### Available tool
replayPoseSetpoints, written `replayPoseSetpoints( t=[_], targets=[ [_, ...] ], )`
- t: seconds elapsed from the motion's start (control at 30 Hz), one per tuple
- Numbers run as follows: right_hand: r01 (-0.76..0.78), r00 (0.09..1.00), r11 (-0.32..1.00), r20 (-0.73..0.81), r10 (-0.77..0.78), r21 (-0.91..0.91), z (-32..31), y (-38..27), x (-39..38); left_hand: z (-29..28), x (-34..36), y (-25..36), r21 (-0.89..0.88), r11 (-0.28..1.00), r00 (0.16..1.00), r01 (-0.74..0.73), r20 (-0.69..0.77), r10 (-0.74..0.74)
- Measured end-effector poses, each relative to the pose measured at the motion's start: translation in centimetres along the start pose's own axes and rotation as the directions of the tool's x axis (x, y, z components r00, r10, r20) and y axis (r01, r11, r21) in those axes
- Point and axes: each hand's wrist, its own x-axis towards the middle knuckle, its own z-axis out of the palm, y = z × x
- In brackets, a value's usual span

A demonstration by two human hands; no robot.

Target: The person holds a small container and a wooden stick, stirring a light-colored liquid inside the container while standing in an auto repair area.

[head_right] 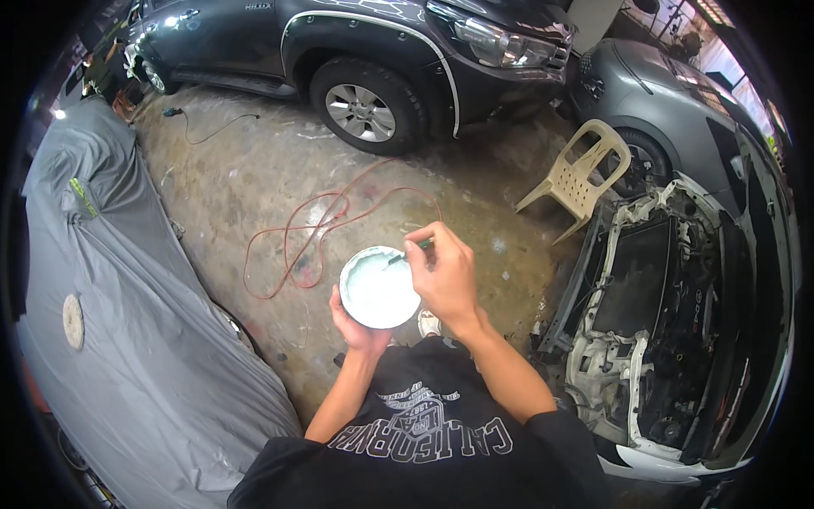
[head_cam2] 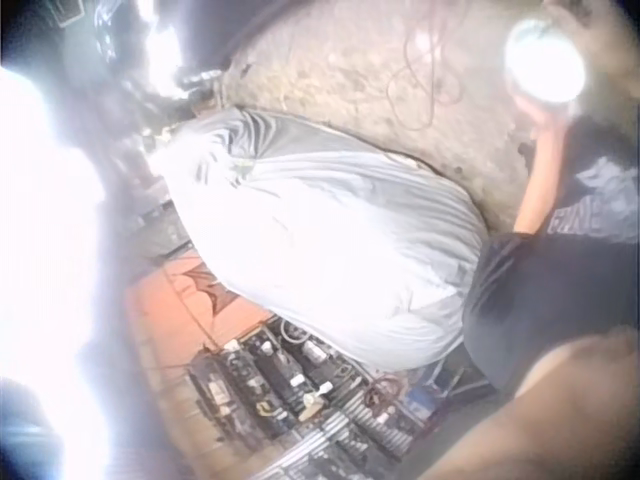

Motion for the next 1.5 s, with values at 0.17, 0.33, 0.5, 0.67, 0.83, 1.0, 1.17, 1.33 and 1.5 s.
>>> replayPoseSetpoints(
  t=[0.17, 0.33, 0.5, 0.67, 0.83, 1.0, 1.17, 1.33, 1.5],
  targets=[
    [0.001, 0.999, 1.000, 0.036, -0.001, -0.015, -0.5, 1.0, 0.0, -0.3, 0.8, -0.9, 0.008, 0.999, 0.999, 0.040, 0.016, -0.040],
    [-0.080, 0.995, 0.955, -0.033, 0.093, 0.286, -1.5, -0.5, 0.3, -0.4, 1.4, -1.5, 0.016, 0.997, 0.997, 0.072, 0.017, -0.073],
    [0.170, 0.984, 0.971, -0.030, -0.177, -0.168, -3.5, 0.4, 0.4, 0.2, 1.6, -1.7, -0.039, 0.996, 0.996, 0.086, 0.024, -0.085],
    [0.325, 0.921, 0.935, 0.271, -0.280, -0.140, -2.7, -0.7, -0.9, -0.3, 1.9, -2.6, -0.029, 0.995, 0.993, 0.094, 0.068, -0.092],
    [0.177, 0.978, 0.955, 0.148, -0.144, -0.240, -4.2, -1.0, -0.2, 1.1, 1.0, -2.9, -0.042, 0.989, 0.989, 0.140, 0.043, -0.138],
    [0.198, 0.967, 0.970, 0.188, -0.170, -0.142, -3.8, -0.3, -0.5, 0.5, 1.6, -3.5, -0.094, 0.979, 0.978, 0.182, 0.117, -0.170],
    [0.102, 0.993, 0.968, 0.083, -0.085, -0.231, -6.4, 0.1, 0.9, 1.2, 0.8, -3.0, -0.066, 0.981, 0.976, 0.185, 0.128, -0.175],
    [0.259, 0.908, 0.954, 0.373, -0.188, -0.150, -5.3, -1.1, -0.3, 0.2, 0.9, -3.5, -0.024, 0.990, 0.989, 0.142, 0.033, -0.142],
    [0.256, 0.952, 0.953, 0.211, -0.219, -0.163, -4.9, 0.0, 1.3, 0.8, 0.7, -3.6, -0.053, 0.977, 0.977, 0.206, 0.064, -0.203]
  ],
)
